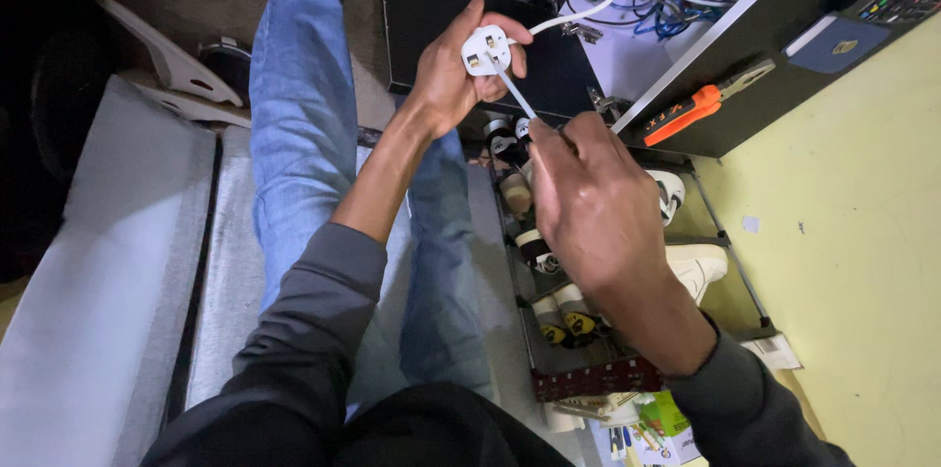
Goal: The person unscrews the casing of a power plug using a screwdriver, opens it, and then reassembles and screws it back together.
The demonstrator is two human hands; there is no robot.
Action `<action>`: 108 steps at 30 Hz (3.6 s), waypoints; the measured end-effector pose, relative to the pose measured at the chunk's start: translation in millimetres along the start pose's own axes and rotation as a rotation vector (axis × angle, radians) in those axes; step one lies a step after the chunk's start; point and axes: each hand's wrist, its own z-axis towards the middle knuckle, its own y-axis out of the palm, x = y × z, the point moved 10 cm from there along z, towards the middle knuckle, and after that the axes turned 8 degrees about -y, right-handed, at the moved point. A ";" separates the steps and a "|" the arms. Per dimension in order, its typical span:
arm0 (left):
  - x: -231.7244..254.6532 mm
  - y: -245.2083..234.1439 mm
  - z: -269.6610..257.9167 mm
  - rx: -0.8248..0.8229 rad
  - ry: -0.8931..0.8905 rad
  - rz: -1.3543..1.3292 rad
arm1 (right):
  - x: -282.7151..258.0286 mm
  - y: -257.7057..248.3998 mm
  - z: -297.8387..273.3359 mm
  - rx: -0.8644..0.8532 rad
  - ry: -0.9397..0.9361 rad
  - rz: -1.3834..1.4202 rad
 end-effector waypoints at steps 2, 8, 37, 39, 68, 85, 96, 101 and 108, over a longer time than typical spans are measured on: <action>1.3 2.5 -0.2 -0.013 0.009 0.008 | -0.7 -4.3 0.5 0.028 0.000 -0.017; 1.5 -2.0 0.1 0.000 0.010 0.023 | 11.3 -6.7 2.3 0.094 0.060 0.022; 1.1 -31.6 -0.1 0.234 0.073 0.432 | 70.6 88.8 -33.7 -0.297 0.233 0.222; 2.0 -34.1 -0.6 0.265 0.067 0.454 | 62.6 96.0 -28.4 -0.447 0.126 -0.054; 3.4 -30.2 -1.6 0.253 0.130 0.414 | 25.3 25.0 -10.3 0.166 -0.155 -0.128; 9.1 -33.2 -1.1 0.267 0.181 0.352 | 88.8 71.9 -31.7 -0.001 0.452 0.430; 10.3 -18.8 1.0 0.133 0.103 0.073 | 76.1 53.4 -28.6 0.183 0.360 0.494; 13.0 -14.5 1.1 0.136 0.119 0.097 | 74.2 45.6 -27.7 0.203 0.369 0.467; 13.5 -12.0 4.2 0.121 0.114 0.053 | 75.1 42.9 -24.1 0.194 0.405 0.480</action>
